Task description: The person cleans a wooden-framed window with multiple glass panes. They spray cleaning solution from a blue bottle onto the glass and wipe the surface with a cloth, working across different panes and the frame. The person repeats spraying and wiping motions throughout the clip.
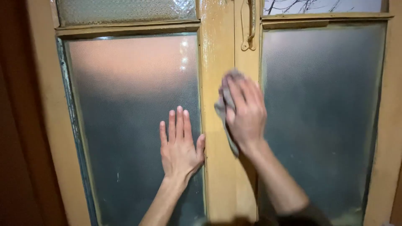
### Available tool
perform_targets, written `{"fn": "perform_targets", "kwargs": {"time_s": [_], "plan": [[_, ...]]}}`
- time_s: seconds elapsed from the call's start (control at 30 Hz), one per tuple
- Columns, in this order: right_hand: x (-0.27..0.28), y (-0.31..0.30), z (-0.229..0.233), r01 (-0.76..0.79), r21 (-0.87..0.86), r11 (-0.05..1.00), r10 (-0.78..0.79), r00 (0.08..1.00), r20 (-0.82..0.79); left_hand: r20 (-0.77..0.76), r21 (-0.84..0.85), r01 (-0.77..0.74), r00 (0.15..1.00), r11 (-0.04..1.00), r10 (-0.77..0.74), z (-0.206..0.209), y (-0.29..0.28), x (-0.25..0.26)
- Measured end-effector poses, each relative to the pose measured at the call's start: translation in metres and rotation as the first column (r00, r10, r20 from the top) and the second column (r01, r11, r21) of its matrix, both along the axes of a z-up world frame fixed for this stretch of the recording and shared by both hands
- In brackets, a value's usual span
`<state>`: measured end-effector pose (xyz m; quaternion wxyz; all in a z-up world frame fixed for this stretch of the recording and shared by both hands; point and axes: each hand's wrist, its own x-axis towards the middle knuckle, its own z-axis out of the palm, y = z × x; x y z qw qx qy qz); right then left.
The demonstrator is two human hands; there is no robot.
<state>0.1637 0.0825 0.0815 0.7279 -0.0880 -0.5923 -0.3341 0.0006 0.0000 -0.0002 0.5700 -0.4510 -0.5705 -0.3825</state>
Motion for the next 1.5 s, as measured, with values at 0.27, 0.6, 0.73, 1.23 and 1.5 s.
{"fn": "perform_targets", "kwargs": {"time_s": [0.27,0.6,0.73,1.23,1.5], "plan": [[-0.003,-0.010,-0.006,-0.010,0.042,0.999,0.005,0.994,0.111,-0.053,0.035,-0.061,0.997,0.997,0.063,0.005,-0.016,0.008],[-0.003,0.006,0.024,0.013,-0.092,0.996,-0.018,0.998,-0.058,-0.037,0.073,-0.103,0.994,0.992,0.106,0.001,-0.004,0.000],[0.009,0.004,-0.012,0.062,-0.014,0.998,-0.062,0.998,-0.032,-0.052,0.076,-0.093,0.994,0.993,0.097,-0.001,-0.004,0.000],[0.021,0.015,0.034,0.166,-0.030,0.986,-0.167,0.984,-0.057,-0.043,0.031,-0.089,0.995,0.996,0.090,0.002,-0.006,0.003],[0.021,0.011,0.008,0.140,-0.030,0.990,-0.142,0.988,-0.069,-0.051,0.043,-0.083,0.995,0.996,0.085,0.001,-0.013,0.006]]}}
